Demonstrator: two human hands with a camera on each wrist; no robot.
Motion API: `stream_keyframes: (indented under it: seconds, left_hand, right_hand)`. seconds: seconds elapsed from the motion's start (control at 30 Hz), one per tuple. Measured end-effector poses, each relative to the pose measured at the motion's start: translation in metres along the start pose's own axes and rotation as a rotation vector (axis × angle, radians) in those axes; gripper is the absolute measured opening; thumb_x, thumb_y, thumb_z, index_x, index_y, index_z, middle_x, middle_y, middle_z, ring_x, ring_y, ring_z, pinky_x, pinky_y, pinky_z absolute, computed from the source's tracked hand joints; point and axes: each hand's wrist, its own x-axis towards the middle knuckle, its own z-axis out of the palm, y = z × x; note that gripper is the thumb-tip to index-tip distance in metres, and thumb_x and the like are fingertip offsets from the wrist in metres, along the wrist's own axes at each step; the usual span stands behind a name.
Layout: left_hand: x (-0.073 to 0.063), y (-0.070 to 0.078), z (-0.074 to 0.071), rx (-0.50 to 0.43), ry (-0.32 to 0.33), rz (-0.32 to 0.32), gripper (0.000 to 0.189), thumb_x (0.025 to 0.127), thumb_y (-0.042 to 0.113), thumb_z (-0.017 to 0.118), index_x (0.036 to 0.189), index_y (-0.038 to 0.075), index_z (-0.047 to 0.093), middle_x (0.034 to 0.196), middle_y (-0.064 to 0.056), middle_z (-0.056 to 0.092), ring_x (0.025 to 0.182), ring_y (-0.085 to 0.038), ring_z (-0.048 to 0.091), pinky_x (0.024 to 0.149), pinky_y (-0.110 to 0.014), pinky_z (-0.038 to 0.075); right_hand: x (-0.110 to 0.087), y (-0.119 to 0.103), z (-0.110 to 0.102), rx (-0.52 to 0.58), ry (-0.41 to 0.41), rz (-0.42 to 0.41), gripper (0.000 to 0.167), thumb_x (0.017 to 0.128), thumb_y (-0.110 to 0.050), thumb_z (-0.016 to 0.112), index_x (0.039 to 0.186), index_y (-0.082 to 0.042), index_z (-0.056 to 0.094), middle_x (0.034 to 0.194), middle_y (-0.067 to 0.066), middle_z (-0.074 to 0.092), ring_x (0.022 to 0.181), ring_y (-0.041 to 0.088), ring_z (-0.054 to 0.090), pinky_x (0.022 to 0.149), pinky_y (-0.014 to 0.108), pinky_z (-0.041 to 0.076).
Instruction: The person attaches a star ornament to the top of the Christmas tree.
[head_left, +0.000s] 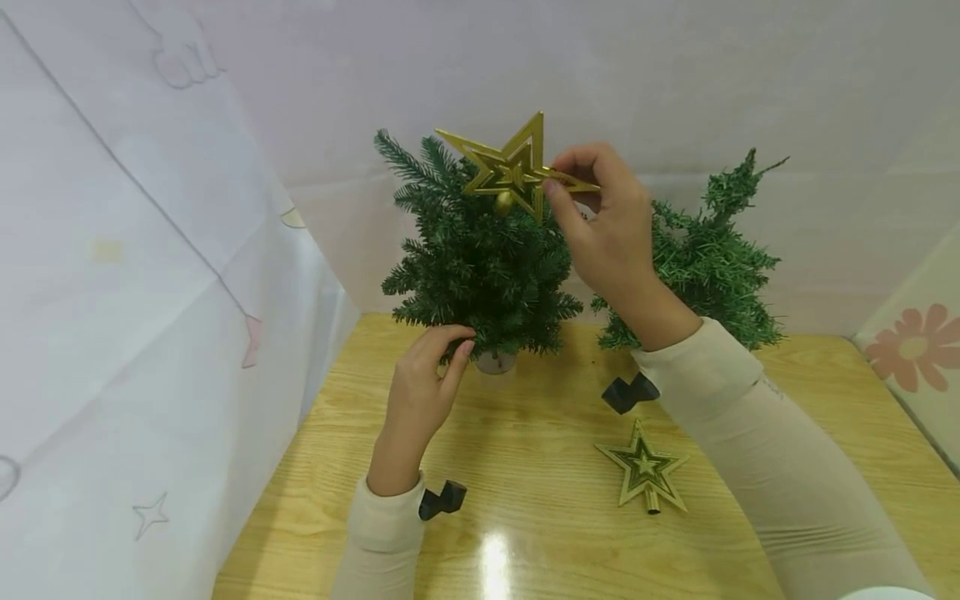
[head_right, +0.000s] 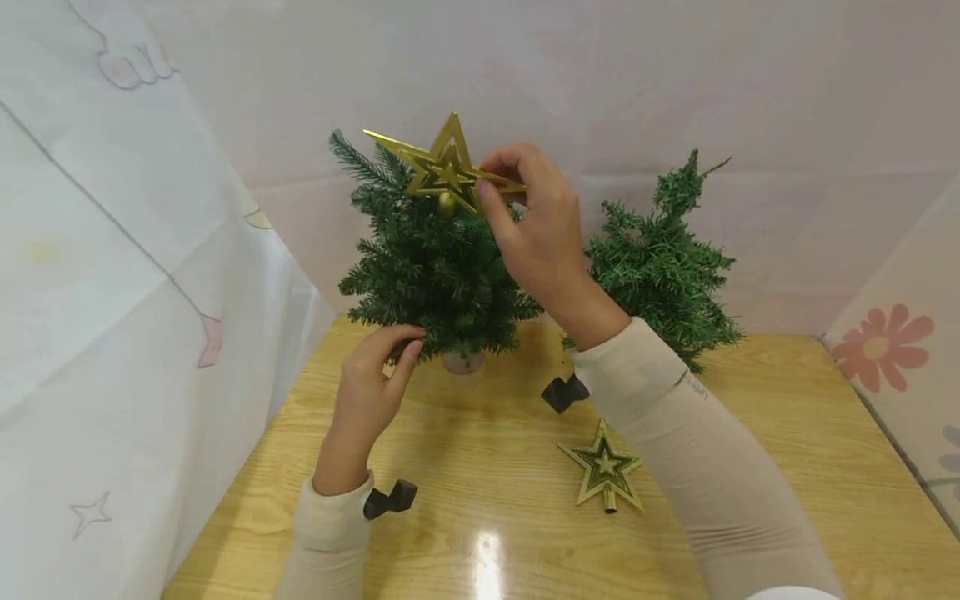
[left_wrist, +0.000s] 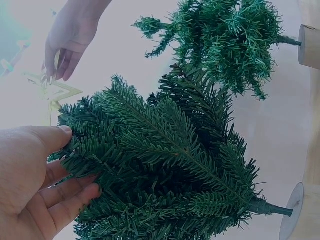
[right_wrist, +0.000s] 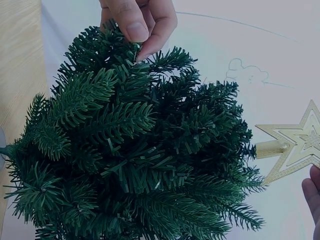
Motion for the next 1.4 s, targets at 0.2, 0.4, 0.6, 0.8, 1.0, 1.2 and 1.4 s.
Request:
stream_keyframes:
  seconds: [0.2, 0.4, 0.6, 0.8, 1.0, 1.2, 1.4]
  left_hand:
    - [-0.0001, 0.0001, 0.0006, -0.001, 0.001, 0.003, 0.022, 0.100, 0.023, 0.057, 0.117, 0.013, 0.066, 0.113, -0.001, 0.066, 0.099, -0.016, 0.063, 0.079, -0.032, 0.055]
    - [0.0003, 0.0005, 0.0004, -0.002, -0.001, 0.000, 0.021, 0.100, 0.022, 0.058, 0.117, 0.013, 0.066, 0.113, -0.002, 0.066, 0.099, -0.016, 0.063, 0.080, -0.033, 0.055]
    - [0.0008, 0.0007, -0.0002, 0.000, 0.002, 0.000, 0.021, 0.100, 0.022, 0.058, 0.117, 0.013, 0.066, 0.112, -0.002, 0.066, 0.099, -0.016, 0.063, 0.081, -0.033, 0.055]
    - [0.0006, 0.0004, -0.0003, -0.001, -0.001, -0.002, 0.021, 0.100, 0.023, 0.058, 0.117, 0.013, 0.067, 0.112, -0.001, 0.066, 0.099, -0.016, 0.063, 0.081, -0.033, 0.055]
    - [0.0017, 0.0008, -0.0006, -0.006, 0.001, 0.004, 0.021, 0.100, 0.022, 0.058, 0.117, 0.012, 0.066, 0.113, -0.002, 0.066, 0.101, -0.017, 0.063, 0.082, -0.033, 0.055]
    - [0.0015, 0.0003, -0.0011, -0.002, -0.003, 0.002, 0.022, 0.101, 0.023, 0.057, 0.117, 0.012, 0.066, 0.113, -0.002, 0.066, 0.100, -0.017, 0.063, 0.082, -0.033, 0.054]
    - [0.0011, -0.0002, -0.0006, -0.004, -0.003, 0.002, 0.021, 0.100, 0.022, 0.058, 0.117, 0.013, 0.066, 0.113, -0.002, 0.066, 0.100, -0.017, 0.063, 0.081, -0.033, 0.055]
  right_hand:
    - [-0.0014, 0.0012, 0.0005, 0.004, 0.000, 0.015, 0.014, 0.095, -0.005, 0.063, 0.104, 0.006, 0.061, 0.102, 0.013, 0.063, 0.096, 0.019, 0.065, 0.081, 0.033, 0.056]
    - [-0.0007, 0.0027, -0.0007, -0.011, -0.014, -0.008, 0.016, 0.095, -0.005, 0.063, 0.106, 0.007, 0.060, 0.101, 0.014, 0.063, 0.094, 0.021, 0.066, 0.080, 0.033, 0.057]
    - [0.0002, 0.0031, -0.0006, -0.013, -0.017, -0.011, 0.016, 0.095, -0.005, 0.063, 0.106, 0.007, 0.061, 0.101, 0.014, 0.063, 0.094, 0.021, 0.066, 0.080, 0.033, 0.057]
    - [0.0010, 0.0040, -0.0008, -0.022, -0.030, -0.024, 0.016, 0.096, -0.006, 0.062, 0.106, 0.006, 0.061, 0.101, 0.016, 0.064, 0.095, 0.020, 0.067, 0.081, 0.031, 0.057]
    - [0.0017, 0.0050, -0.0003, -0.029, -0.029, -0.032, 0.014, 0.096, -0.006, 0.062, 0.105, 0.005, 0.063, 0.101, 0.015, 0.064, 0.096, 0.020, 0.067, 0.080, 0.030, 0.057]
    - [0.0019, 0.0059, 0.0008, -0.021, -0.021, -0.013, 0.014, 0.095, -0.006, 0.064, 0.104, 0.004, 0.064, 0.101, 0.013, 0.065, 0.096, 0.019, 0.066, 0.081, 0.029, 0.056]
    - [0.0012, 0.0039, 0.0015, -0.012, -0.021, 0.064, 0.013, 0.093, -0.003, 0.065, 0.105, 0.003, 0.066, 0.102, 0.013, 0.065, 0.097, 0.019, 0.065, 0.083, 0.029, 0.055]
